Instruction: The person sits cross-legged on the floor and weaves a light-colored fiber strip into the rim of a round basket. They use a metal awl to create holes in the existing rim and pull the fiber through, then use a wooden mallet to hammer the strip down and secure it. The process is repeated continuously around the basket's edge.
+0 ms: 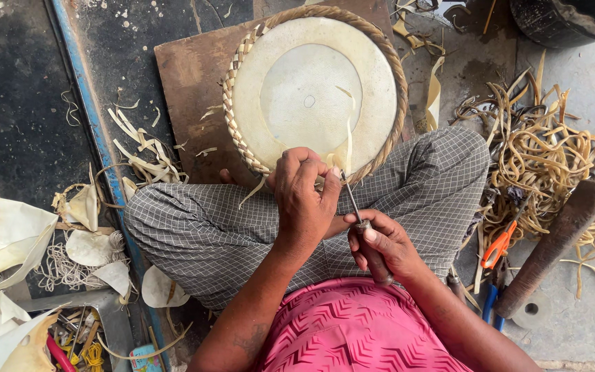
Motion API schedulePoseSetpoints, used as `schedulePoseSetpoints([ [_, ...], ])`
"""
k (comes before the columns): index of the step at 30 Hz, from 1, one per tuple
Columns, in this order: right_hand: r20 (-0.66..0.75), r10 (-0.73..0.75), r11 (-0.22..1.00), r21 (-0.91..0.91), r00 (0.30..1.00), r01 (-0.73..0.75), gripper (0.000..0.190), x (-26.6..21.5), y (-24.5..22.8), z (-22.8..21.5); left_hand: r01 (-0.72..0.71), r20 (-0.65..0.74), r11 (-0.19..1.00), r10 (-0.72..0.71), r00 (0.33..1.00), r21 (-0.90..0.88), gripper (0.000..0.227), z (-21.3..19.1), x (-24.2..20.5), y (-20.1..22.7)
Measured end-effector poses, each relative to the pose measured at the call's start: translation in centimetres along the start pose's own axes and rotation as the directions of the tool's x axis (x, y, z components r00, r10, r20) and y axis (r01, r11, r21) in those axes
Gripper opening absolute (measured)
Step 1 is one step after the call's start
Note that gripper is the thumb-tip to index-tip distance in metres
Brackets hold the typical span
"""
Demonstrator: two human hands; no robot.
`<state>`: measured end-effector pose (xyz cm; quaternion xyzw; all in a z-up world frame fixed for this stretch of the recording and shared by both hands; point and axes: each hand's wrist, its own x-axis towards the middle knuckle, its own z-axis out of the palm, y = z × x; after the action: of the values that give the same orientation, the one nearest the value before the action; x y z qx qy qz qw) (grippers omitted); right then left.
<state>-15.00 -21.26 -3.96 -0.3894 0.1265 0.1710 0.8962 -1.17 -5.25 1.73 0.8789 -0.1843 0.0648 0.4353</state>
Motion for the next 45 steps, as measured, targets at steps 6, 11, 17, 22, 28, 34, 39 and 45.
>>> schedulePoseSetpoints([
  [6, -0.028, -0.050, 0.987, -0.151, 0.998, 0.046, 0.031, 0.1, 0.2, 0.3, -0.068, -0.056, 0.993, 0.074, 0.996, 0.101, 0.017, 1.0, -0.3, 0.2],
  [11, -0.133, -0.031, 0.934, -0.357, 0.991, -0.019, 0.029, 0.1, -0.8, 2.6, -0.124, -0.075, 0.991, 0.128, 0.989, 0.057, 0.016, 1.3, -1.3, 0.0],
  [17, -0.169, 0.290, 0.928, -0.191, 0.942, -0.320, 0.034, -0.8, -6.0, 5.2, -0.153, -0.027, 0.987, 0.154, 0.988, 0.044, 0.016, 0.9, -1.3, -0.8],
  [22, -0.351, 0.358, 0.258, -0.853, 0.865, -0.453, 0.037, -8.1, -14.8, 2.1, -0.207, 0.054, 0.978, 0.208, 0.977, -0.022, 0.013, -1.0, 0.4, -2.1],
  [28, -0.255, 0.036, 0.002, -0.967, 0.966, -0.255, 0.045, -8.3, -11.7, 1.0, -0.243, 0.200, 0.965, 0.258, 0.945, -0.094, 0.013, -2.9, 1.1, -3.1],
  [34, 0.158, 0.166, -0.303, -0.931, 0.973, 0.203, 0.048, -4.3, -3.6, 1.9, -0.258, 0.225, 0.962, 0.271, 0.936, -0.087, 0.015, -3.4, 1.2, -3.2],
  [39, -0.177, 0.319, -0.285, -0.955, 0.931, -0.084, 0.049, -4.7, -4.8, 0.7, -0.262, 0.241, 0.961, 0.275, 0.931, -0.085, 0.015, -3.5, 1.2, -3.1],
  [45, -0.113, 0.252, -0.305, -0.952, 0.961, -0.032, 0.057, -4.3, -6.5, 0.4, -0.286, 0.247, 0.954, 0.300, 0.921, -0.092, 0.017, -3.4, 1.2, -3.6],
])
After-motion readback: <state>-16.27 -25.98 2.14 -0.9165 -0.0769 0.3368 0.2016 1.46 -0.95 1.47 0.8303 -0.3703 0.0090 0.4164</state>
